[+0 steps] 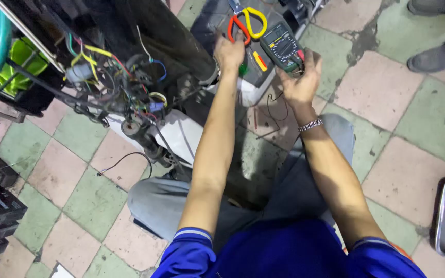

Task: Diagnosing and repairing motorcycle electrical wiring using a multimeter

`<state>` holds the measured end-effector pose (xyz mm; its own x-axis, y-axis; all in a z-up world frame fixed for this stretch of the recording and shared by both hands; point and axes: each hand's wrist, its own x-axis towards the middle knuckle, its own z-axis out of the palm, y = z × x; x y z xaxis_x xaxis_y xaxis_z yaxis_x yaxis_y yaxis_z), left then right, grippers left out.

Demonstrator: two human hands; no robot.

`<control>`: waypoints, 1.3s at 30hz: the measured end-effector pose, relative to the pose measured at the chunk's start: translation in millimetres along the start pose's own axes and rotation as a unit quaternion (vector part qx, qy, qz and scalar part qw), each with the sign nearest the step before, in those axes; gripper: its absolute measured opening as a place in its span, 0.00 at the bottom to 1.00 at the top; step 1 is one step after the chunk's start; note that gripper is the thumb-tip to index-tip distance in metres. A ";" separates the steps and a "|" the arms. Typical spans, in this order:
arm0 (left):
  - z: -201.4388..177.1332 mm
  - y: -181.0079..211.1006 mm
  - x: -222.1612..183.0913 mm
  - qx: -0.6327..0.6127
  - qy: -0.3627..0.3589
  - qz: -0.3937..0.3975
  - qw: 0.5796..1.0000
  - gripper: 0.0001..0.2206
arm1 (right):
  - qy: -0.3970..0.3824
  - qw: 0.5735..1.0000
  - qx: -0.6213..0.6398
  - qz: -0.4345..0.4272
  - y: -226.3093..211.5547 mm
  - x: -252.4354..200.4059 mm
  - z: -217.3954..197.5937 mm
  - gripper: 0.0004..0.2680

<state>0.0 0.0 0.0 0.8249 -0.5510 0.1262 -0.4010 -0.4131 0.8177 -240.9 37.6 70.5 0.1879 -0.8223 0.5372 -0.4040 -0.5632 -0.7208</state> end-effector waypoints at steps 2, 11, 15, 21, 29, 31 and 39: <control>-9.4 7.6 -27.4 0.004 0.014 0.008 1.000 0.26 | 0.028 1.000 -0.003 -0.004 0.3 -12.5 -6.0 0.27; -127.4 129.4 -217.4 -0.330 -0.221 -0.125 0.909 0.41 | 0.097 0.991 0.052 -0.070 -44.4 -89.1 -56.2 0.29; -199.5 108.4 -292.2 -0.311 -0.005 0.013 0.950 0.24 | -0.031 0.998 0.050 0.023 -67.8 -148.4 -122.3 0.37; -394.6 30.8 -361.6 -0.615 0.190 0.042 0.764 0.10 | -0.064 0.995 0.069 0.010 22.6 -130.5 -236.3 0.08; -496.3 -53.5 -400.0 -0.522 0.363 0.045 0.771 0.09 | -0.108 0.994 -0.023 -0.004 99.7 -109.1 -296.6 0.11; -499.2 -71.3 -409.3 -0.511 0.355 0.029 0.783 0.15 | -0.161 0.985 -0.061 -0.024 74.7 -97.0 -299.5 0.16; -429.5 -98.5 -414.1 -0.255 -0.245 -0.054 0.934 0.18 | -0.253 0.940 0.161 0.161 -24.8 -71.9 -247.5 0.27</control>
<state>-131.0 580.3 108.5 0.5183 -0.8434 -0.1417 0.0193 -0.1541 0.9879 -466.0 130.8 158.2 0.5372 -0.8420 0.0490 -0.2370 -0.2064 -0.9493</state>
